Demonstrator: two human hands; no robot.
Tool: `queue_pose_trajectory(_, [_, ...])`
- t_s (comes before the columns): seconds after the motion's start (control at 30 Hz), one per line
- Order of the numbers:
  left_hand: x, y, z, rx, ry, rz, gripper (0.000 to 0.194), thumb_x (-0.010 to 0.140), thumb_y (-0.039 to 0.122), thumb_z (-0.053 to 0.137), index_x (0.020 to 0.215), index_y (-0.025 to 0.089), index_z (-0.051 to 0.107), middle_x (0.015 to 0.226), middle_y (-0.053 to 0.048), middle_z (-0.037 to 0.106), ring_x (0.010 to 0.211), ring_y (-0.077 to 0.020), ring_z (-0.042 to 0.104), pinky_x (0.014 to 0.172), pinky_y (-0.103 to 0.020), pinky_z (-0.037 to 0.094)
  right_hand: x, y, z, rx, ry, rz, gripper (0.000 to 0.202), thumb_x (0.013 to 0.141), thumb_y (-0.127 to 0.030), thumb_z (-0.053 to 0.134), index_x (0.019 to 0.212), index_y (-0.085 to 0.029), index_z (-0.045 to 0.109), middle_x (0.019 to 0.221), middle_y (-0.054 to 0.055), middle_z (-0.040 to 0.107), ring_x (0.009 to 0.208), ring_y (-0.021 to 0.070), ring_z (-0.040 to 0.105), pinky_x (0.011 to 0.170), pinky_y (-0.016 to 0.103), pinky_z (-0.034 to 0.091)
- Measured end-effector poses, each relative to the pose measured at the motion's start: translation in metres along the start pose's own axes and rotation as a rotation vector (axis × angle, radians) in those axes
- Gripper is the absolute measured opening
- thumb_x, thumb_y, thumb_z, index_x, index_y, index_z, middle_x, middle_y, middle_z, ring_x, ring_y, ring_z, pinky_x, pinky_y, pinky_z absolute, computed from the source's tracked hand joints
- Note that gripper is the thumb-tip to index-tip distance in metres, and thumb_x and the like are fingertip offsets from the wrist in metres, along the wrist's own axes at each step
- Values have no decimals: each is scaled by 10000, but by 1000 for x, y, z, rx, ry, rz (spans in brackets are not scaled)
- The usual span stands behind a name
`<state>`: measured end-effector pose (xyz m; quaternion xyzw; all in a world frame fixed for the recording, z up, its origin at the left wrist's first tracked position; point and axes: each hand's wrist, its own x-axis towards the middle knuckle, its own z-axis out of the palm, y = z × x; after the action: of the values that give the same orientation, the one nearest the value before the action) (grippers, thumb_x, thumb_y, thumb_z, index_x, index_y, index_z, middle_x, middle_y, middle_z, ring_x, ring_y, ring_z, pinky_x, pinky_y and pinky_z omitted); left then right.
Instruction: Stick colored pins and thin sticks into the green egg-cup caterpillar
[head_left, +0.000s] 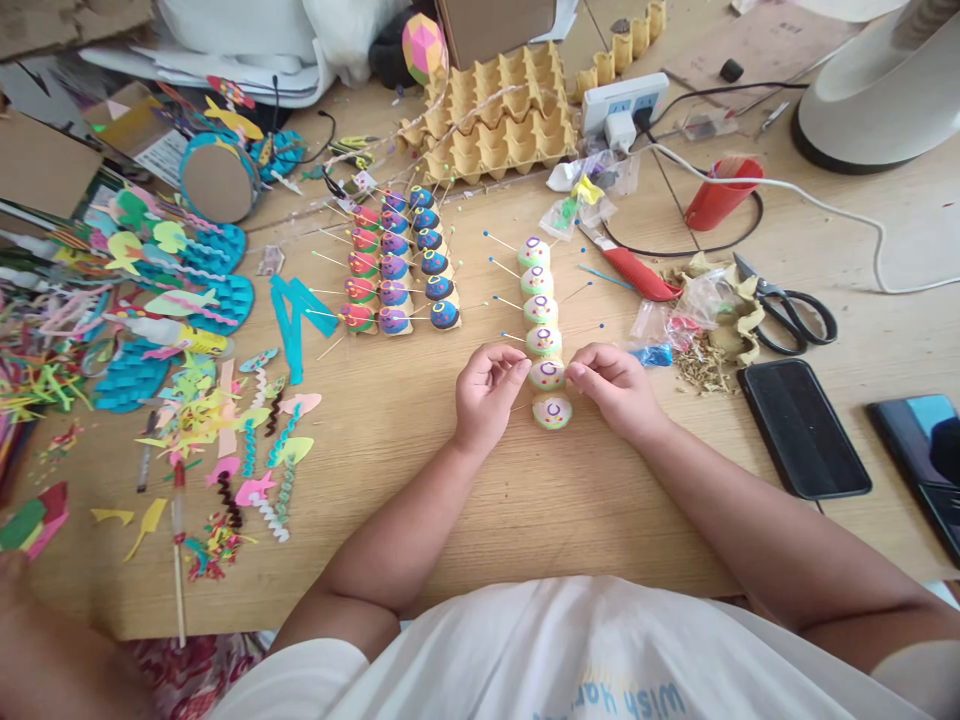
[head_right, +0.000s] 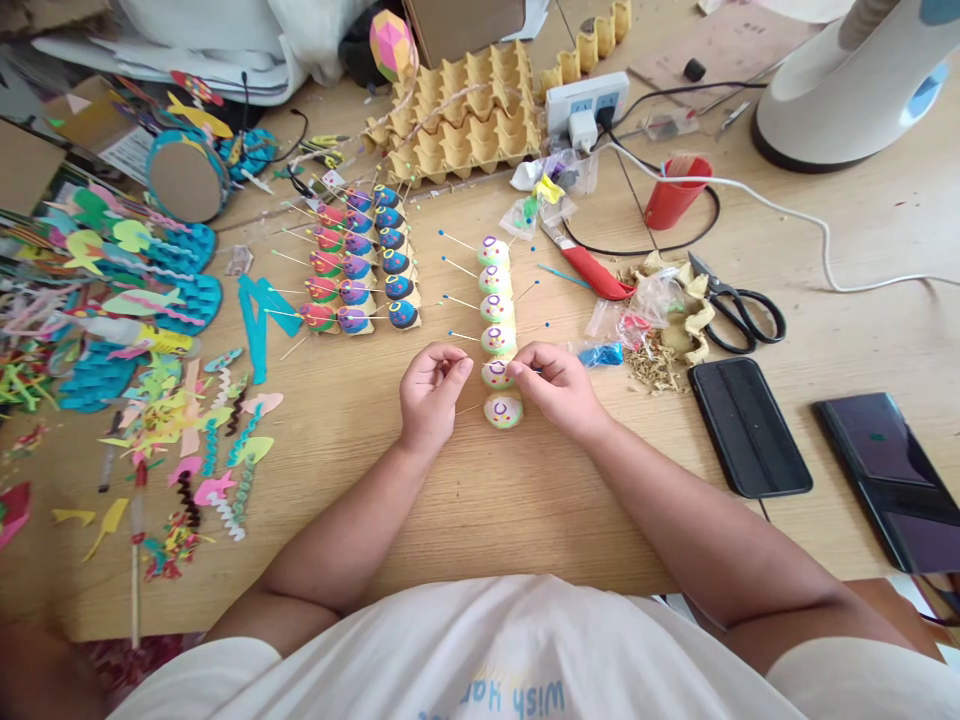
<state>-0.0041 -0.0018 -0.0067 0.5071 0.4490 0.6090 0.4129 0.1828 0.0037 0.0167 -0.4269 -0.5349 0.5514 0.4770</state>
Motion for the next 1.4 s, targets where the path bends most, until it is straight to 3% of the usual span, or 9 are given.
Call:
queue_pose_trajectory(0.33, [0,1,-3,26,-9,-20,200,936,431,767,966,233,785,922,-19,746,810,-106,635,759,-229,501,0,1,0,20,-6,-12,515,809,-675,789,693,-195,644,610,-14,563,573,107,452,552,266,362])
queue_pose_trajectory(0.6, [0,-2,0,-54,6,-37,208,840,361,874,899,218,736,847,16,715,745,-80,602,739,-212,488,0,1,0,20,-19,-5,501,825,-665,776,702,-203,626,621,-13,561,583,114,447,568,274,382])
queue_pose_trajectory(0.87, [-1,2,0,9,42,-45,338,816,497,869,856,201,710,799,4,703,739,-106,622,736,-246,505,0,0,0,20,-6,14,517,803,-686,785,697,-204,630,613,-12,567,580,115,447,561,276,372])
queue_pose_trajectory(1.1, [0,4,-3,64,57,-74,431,968,605,654,826,202,714,793,-24,710,724,-125,619,725,-269,507,-1,1,0,29,9,6,506,805,-663,794,689,-197,636,616,-11,571,585,110,456,565,269,369])
queue_pose_trajectory(1.23, [0,3,-3,13,53,-75,505,998,633,583,735,205,640,727,-13,619,660,-120,526,646,-269,442,-1,1,1,26,8,11,509,800,-673,790,693,-198,639,618,-9,574,586,114,453,561,269,365])
queue_pose_trajectory(1.3, [0,2,-2,-36,52,-79,486,991,618,606,733,207,608,718,0,567,631,-111,468,608,-264,400,0,1,1,22,10,12,512,799,-675,789,692,-199,637,618,-9,574,585,113,450,560,270,363])
queue_pose_trajectory(1.4, [0,-1,-3,-85,51,-106,366,954,570,694,852,221,650,806,1,599,679,-107,487,639,-246,414,0,1,1,12,7,12,511,803,-676,786,693,-200,639,612,-11,568,582,114,445,560,272,362])
